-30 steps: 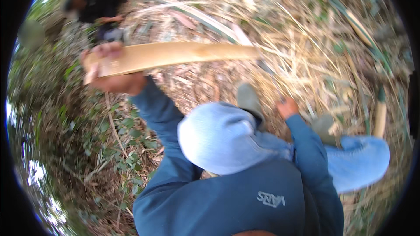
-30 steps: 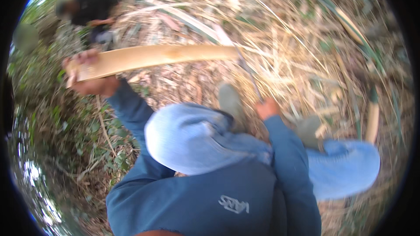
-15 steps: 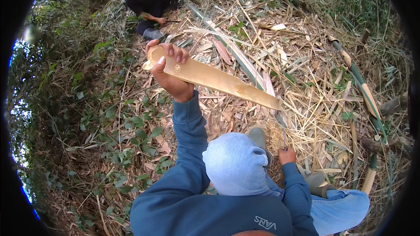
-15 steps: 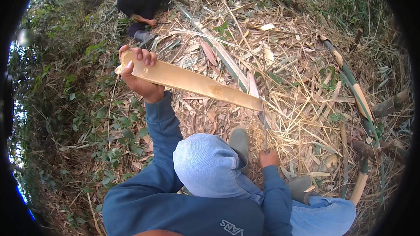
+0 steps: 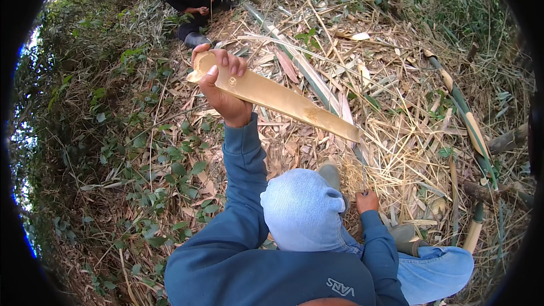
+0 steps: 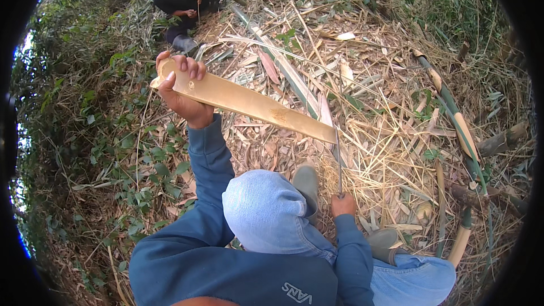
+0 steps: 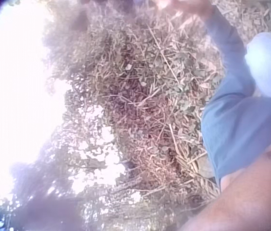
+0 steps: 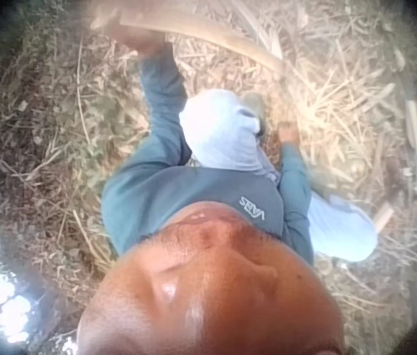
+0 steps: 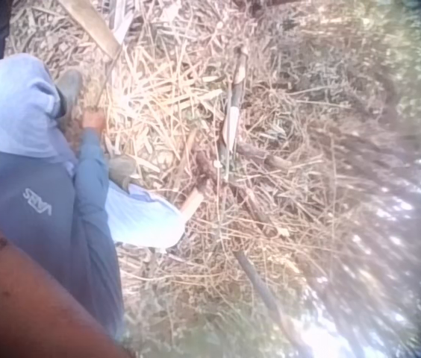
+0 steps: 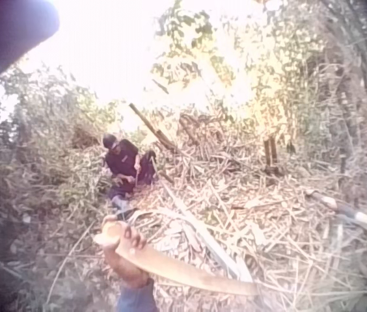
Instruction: The person sits on the ground and uses a machete to shave and shape a long piece of split bamboo. They repeatedly scrape the surface and edges, turning the piece to work different sides. Another person is visible in the background also working with bamboo.
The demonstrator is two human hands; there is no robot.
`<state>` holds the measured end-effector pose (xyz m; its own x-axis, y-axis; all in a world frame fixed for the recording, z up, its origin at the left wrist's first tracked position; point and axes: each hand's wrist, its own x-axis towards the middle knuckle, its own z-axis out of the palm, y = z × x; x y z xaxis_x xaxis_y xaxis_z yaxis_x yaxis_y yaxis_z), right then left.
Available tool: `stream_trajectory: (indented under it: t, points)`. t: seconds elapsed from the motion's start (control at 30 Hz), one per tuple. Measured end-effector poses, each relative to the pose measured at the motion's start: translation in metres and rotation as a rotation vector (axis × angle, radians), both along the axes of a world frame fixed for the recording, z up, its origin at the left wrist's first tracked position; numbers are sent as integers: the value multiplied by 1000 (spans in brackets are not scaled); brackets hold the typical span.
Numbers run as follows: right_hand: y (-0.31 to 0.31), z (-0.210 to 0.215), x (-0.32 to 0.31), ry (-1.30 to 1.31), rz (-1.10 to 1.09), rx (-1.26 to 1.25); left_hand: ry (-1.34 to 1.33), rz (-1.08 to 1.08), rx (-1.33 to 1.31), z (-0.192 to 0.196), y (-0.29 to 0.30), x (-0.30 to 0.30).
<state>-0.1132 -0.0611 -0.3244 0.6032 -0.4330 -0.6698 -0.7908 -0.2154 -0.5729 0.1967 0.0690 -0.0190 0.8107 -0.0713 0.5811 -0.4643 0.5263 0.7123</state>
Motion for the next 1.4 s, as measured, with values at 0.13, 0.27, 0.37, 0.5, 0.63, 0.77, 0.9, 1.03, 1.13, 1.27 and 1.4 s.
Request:
stream_trajectory:
  t: [0.13, 0.27, 0.37, 0.5, 0.63, 0.77, 0.9, 1.03, 1.13, 1.27, 1.4]
  points:
    - [5, 3, 0, -9, 5, -2, 6, 0, 4, 3, 0, -1]
    - [0, 7, 0, -51, 21, 39, -54, -29, 121, 8, -6, 10]
    - [-6, 12, -11, -18, 14, -70, -12, -137, 60, -17, 18, 27]
    - [-18, 9, -14, 117, 34, 4, 45, -130, 75, -12, 29, 27]
    - [-10, 9, -15, 64, 5, 55, 60, -167, 61, -12, 25, 38]
    - [-7, -18, -24, 72, -58, 72, 54, -205, 99, -7, 22, 40]
    - [1, 28, -11, -105, -24, 101, 56, -117, 141, -8, 21, 31]
    - [0, 71, 5, -339, 93, 183, 86, -179, 98, -8, 39, 31]
    - [2, 80, 8, -521, 148, 143, 69, -151, 105, -7, 41, 23]
    - [0, 72, 6, -330, 116, 221, 40, -187, 113, -5, 43, 15]
    - [-4, 76, 5, -343, 148, 207, 45, -227, 88, -3, 40, 12]
